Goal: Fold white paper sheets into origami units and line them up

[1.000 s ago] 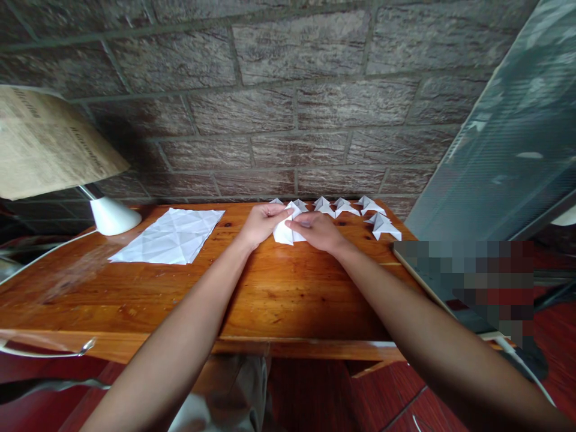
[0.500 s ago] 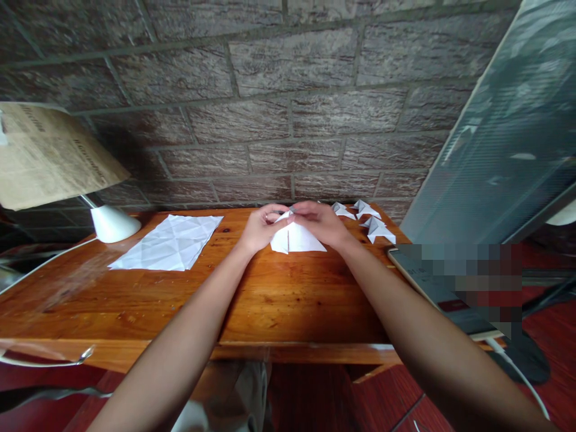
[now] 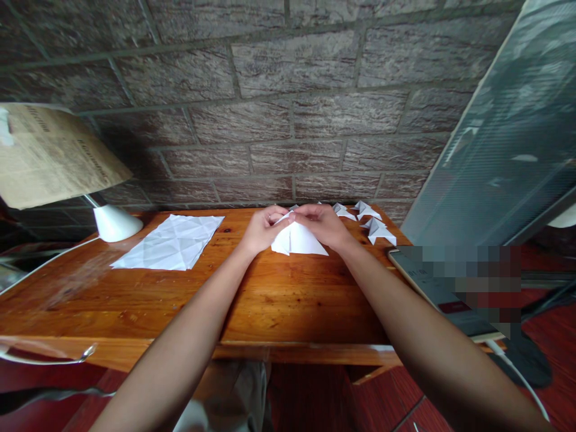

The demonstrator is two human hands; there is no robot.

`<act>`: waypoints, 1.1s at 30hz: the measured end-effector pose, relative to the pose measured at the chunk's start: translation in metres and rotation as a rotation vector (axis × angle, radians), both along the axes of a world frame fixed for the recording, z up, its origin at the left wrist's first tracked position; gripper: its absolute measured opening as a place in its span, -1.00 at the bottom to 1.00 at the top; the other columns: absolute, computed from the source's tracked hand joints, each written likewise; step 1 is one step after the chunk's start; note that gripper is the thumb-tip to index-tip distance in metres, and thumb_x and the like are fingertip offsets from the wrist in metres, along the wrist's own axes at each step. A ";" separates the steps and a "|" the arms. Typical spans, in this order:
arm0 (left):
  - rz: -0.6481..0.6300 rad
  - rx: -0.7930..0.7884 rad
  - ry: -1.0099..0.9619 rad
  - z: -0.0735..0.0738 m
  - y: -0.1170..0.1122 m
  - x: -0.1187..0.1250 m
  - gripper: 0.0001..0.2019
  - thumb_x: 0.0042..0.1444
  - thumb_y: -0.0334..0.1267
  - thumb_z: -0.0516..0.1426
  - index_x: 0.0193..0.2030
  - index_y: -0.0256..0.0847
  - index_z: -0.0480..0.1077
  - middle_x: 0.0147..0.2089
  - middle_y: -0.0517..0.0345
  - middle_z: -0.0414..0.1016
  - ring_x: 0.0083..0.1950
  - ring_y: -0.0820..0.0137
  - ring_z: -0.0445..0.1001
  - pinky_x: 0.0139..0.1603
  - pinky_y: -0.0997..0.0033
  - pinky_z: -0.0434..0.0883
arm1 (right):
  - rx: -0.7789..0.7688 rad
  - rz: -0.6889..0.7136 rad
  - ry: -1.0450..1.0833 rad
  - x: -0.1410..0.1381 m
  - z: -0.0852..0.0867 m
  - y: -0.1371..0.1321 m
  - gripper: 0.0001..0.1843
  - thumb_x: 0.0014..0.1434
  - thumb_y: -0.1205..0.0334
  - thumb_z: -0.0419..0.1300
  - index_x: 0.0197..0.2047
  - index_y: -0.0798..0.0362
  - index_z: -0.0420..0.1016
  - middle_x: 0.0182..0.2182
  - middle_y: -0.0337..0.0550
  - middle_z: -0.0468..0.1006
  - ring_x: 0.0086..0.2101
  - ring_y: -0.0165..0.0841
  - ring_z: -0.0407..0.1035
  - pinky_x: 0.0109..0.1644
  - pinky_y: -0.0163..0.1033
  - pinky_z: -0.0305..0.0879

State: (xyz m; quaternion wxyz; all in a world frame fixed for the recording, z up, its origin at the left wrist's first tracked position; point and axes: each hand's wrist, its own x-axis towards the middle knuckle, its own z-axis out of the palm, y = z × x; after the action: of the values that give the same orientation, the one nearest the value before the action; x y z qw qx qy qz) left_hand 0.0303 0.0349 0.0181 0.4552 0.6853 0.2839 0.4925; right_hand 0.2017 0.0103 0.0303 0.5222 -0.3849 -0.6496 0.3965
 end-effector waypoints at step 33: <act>0.022 0.037 0.049 0.005 -0.003 -0.001 -0.55 -0.15 0.10 0.35 -0.38 -0.31 0.48 -0.47 0.15 0.53 -0.49 0.49 0.39 -0.47 0.51 0.27 | 0.154 -0.051 -0.085 -0.003 0.000 0.000 -0.67 0.07 -0.06 0.29 -0.31 0.07 0.56 -0.38 -0.15 0.63 -0.38 -0.35 0.45 -0.28 -0.27 0.36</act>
State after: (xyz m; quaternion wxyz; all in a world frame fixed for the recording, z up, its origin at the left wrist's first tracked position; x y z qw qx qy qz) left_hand 0.0294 0.0323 0.0235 0.4298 0.7024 0.2935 0.4856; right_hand 0.1984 0.0101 0.0301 0.5323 -0.3764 -0.6897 0.3151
